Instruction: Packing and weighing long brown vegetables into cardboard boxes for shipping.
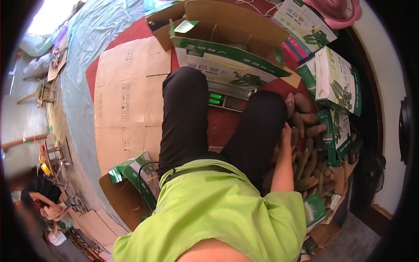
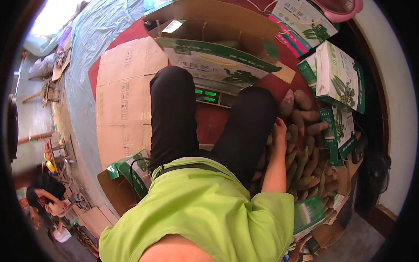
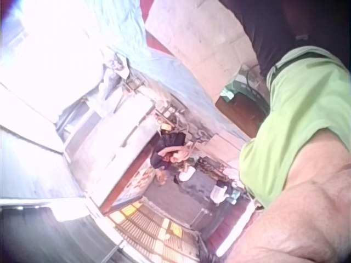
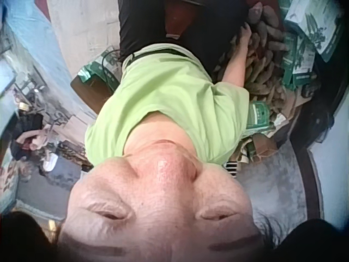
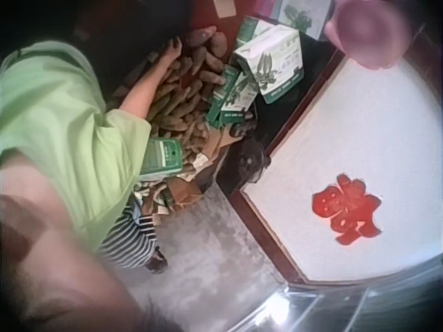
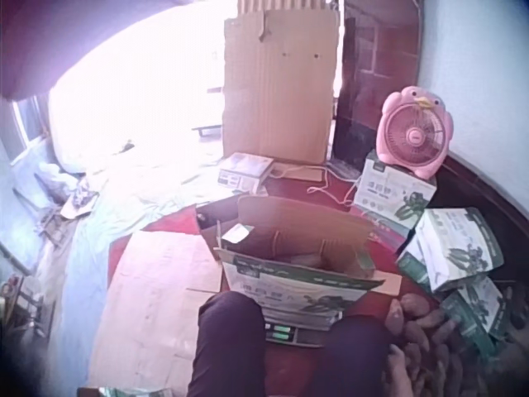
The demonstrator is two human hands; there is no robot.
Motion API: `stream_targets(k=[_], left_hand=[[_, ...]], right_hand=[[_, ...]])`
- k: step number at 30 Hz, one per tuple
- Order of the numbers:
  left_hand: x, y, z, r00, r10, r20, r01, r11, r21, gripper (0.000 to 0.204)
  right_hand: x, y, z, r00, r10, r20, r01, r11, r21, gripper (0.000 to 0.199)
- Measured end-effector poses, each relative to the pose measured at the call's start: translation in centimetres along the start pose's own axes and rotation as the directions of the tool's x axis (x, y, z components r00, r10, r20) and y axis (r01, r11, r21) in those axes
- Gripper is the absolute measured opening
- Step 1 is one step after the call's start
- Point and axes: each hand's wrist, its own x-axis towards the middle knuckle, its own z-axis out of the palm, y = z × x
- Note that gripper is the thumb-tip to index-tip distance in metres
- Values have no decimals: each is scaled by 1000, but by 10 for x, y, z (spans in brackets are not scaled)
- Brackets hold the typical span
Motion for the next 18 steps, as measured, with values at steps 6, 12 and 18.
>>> stream_targets(k=[6, 12, 18], left_hand=[[34, 21, -39, 986, 29, 162, -38, 998, 53, 23], [46, 41, -90, 948, -11, 319, -25, 994, 108, 23], [65, 67, -168, 884, -71, 461, -8, 986, 167, 25]], right_hand=[[14, -14, -5, 999, 0, -35, -3, 997, -76, 34], [63, -73, 13, 992, -116, 41, 116, 993, -10, 29], [69, -146, 58, 992, -46, 119, 21, 980, 198, 32]])
